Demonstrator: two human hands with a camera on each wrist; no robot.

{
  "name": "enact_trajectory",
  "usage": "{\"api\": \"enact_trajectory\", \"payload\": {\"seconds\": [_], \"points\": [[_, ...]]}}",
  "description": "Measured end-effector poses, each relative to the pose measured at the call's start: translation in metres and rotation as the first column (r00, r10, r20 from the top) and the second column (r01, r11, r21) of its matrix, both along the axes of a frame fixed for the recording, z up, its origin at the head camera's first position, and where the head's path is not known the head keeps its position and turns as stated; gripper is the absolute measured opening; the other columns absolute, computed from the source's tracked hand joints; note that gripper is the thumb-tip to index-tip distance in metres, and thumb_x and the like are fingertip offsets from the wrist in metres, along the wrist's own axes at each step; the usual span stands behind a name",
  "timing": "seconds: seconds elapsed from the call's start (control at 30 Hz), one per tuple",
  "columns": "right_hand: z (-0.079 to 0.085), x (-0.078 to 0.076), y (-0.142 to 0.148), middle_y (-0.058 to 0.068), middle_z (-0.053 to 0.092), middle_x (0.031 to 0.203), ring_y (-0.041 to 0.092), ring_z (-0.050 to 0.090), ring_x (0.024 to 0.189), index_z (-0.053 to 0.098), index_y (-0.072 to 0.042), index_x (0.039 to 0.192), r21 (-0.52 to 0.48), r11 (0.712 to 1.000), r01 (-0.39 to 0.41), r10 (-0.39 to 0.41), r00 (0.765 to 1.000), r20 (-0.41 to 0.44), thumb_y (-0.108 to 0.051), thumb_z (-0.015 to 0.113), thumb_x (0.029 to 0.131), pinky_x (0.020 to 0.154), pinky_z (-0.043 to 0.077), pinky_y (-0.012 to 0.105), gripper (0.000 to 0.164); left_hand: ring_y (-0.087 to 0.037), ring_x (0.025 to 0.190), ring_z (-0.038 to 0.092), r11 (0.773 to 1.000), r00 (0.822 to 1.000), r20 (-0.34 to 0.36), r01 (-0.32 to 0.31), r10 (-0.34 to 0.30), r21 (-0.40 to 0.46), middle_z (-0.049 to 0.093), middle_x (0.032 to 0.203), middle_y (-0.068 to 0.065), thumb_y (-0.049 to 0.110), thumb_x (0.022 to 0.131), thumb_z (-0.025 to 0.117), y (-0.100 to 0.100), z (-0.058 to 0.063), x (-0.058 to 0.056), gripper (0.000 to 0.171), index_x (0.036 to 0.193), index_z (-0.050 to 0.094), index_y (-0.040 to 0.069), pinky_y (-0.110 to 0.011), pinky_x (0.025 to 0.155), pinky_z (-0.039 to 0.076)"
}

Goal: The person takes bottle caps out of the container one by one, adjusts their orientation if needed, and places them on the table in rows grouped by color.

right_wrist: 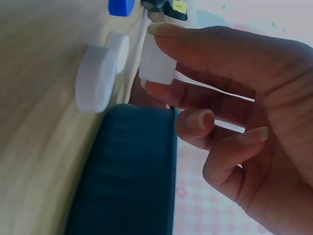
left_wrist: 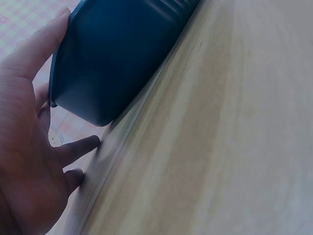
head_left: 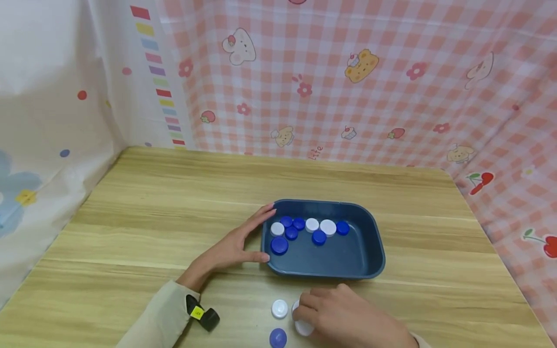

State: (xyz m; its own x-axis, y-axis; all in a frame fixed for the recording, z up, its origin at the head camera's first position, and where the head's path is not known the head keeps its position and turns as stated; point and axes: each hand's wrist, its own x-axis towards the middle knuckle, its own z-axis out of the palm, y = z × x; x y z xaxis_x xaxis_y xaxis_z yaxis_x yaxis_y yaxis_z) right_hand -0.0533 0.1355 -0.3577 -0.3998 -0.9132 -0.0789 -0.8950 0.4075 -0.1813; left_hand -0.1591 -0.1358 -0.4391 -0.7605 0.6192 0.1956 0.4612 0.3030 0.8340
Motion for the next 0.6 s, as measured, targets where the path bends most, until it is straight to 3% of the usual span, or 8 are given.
{"api": "enact_trajectory", "payload": {"seconds": [0.37, 0.6], "points": [[-0.014, 0.001, -0.01, -0.018, 0.054, 0.089, -0.003, 0.042, 0.073, 0.064, -0.028, 0.112, 0.043, 0.998, -0.056, 0.052, 0.995, 0.081, -0.046, 0.062, 0.09, 0.053, 0.031, 0.011, 0.029, -0.012, 0.144, 0.007, 1.0, 1.0, 0.002, -0.007, 0.007, -0.004, 0.007, 0.158, 0.015, 0.023, 0.079, 0.079, 0.0, 0.002, 0.0, 0.093, 0.153, 0.023, 0.025, -0.056, 0.111, 0.016], [-0.017, 0.001, -0.011, -0.018, 0.052, 0.088, -0.003, 0.042, 0.073, 0.064, -0.027, 0.113, 0.043, 0.997, -0.069, 0.063, 0.989, 0.134, -0.044, 0.061, 0.091, 0.054, 0.032, 0.01, 0.028, -0.012, 0.144, 0.007, 1.0, 1.0, -0.014, -0.004, 0.004, -0.015, 0.008, 0.159, 0.014, 0.028, 0.079, 0.079, -0.001, -0.001, 0.0, 0.093, 0.153, 0.024, 0.023, -0.054, 0.111, 0.016]]}}
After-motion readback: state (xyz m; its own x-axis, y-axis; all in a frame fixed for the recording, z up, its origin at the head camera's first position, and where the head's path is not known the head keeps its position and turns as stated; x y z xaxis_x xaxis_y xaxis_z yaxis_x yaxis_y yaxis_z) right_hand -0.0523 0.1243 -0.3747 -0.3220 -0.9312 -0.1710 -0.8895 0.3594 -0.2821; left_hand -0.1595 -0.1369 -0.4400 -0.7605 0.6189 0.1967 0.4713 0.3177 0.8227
